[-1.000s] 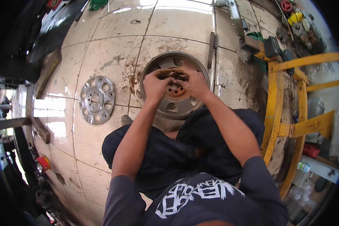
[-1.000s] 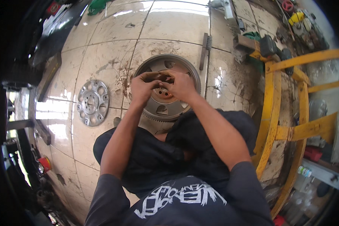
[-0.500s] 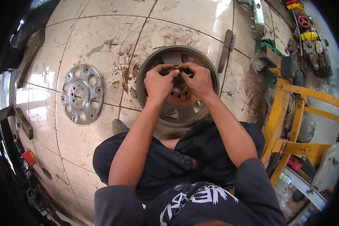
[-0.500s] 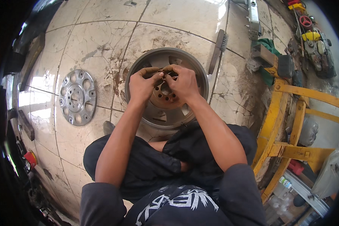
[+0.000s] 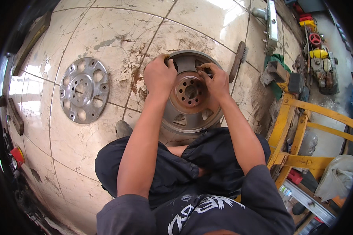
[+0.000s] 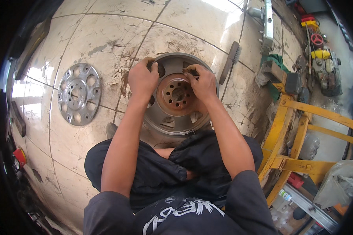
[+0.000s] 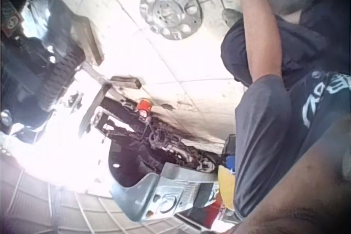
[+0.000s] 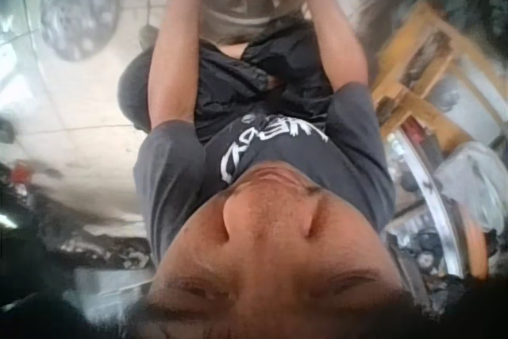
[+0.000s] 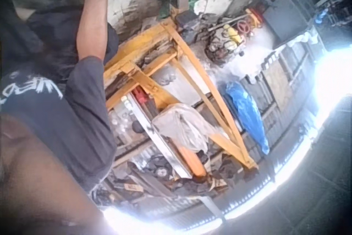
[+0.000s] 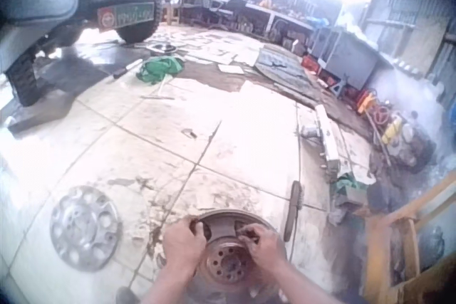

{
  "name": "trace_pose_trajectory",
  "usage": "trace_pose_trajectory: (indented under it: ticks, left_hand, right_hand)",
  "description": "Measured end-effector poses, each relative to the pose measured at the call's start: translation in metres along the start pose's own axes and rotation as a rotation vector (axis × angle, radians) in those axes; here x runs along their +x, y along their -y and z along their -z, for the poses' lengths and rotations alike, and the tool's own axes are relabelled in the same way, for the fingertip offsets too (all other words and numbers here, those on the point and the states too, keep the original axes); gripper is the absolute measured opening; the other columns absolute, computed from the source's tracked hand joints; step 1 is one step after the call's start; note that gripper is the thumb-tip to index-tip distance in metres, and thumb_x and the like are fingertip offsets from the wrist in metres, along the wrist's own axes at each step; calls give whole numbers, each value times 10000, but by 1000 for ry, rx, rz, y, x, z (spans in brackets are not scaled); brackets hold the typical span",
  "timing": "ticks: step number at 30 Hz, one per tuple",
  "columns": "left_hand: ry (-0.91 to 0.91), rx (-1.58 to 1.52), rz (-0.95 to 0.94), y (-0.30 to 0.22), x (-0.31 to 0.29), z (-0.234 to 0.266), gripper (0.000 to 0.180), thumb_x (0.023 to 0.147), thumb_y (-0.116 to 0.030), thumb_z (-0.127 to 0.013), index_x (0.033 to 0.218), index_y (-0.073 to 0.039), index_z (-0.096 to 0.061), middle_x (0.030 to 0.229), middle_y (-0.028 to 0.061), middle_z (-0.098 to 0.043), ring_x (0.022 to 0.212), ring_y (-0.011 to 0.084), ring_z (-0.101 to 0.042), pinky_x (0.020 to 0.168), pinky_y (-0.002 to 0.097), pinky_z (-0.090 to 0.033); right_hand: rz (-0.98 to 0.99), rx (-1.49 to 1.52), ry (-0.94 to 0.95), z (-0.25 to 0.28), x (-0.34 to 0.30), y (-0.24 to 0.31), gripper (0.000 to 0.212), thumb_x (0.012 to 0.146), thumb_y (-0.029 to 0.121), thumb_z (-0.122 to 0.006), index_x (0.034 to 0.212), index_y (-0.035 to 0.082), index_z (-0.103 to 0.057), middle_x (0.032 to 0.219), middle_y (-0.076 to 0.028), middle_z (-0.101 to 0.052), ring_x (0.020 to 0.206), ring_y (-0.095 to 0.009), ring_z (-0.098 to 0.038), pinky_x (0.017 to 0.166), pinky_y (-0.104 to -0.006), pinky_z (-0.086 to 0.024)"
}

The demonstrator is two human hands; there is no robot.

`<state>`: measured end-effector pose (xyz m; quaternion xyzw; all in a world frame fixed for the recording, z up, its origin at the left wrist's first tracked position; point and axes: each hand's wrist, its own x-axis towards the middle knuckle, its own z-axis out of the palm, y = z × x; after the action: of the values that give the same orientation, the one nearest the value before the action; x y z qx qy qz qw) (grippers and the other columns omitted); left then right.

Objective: The person scrubs the inner surface of a brake drum with a wire brush while sitting on the floor. The person rotates the drum to access different areas and continues scrubbing the interior.

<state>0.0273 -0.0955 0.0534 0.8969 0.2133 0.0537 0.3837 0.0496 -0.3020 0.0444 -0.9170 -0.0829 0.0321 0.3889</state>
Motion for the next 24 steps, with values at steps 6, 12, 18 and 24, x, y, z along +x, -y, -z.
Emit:
trace_pose_trajectory:
  ticks: [6,12,18,24]
  left_hand:
    - [-172,189,-82,42,1,-20,346,1028,-346,-599,1225,-94,-733,1345,157,-619,1282,359,-544,1064,527,-444]
    - [-113,231,-121,51,-3,-26,444,1080,-446,-483,1157,-98,-747,1341,182,-603,1307,368,-525,1104,564,-397]
    - [-109,162,-97,52,-2,-24,425,1077,-424,-494,1135,-96,-757,1358,186,-591,1311,371,-521,1114,570,-388]
    - [-136,-54,-3,65,12,-31,379,1039,-374,-578,1105,-74,-800,1301,217,-623,1263,396,-558,1104,490,-422]
  right_hand:
    - [320,-198,51,-14,23,0,164,852,50,-760,1011,77,-788,1013,-145,-752,935,-345,-721,823,-410,-582]
    - [438,-182,133,-27,30,-3,160,838,69,-765,991,92,-804,996,-145,-744,931,-343,-718,839,-422,-584]
    - [395,-238,196,-21,38,-11,178,829,70,-765,999,98,-809,996,-153,-743,906,-352,-720,825,-425,-589]
    - [443,-204,170,-36,34,7,164,835,72,-762,989,92,-815,980,-155,-748,890,-353,-723,824,-425,-586]
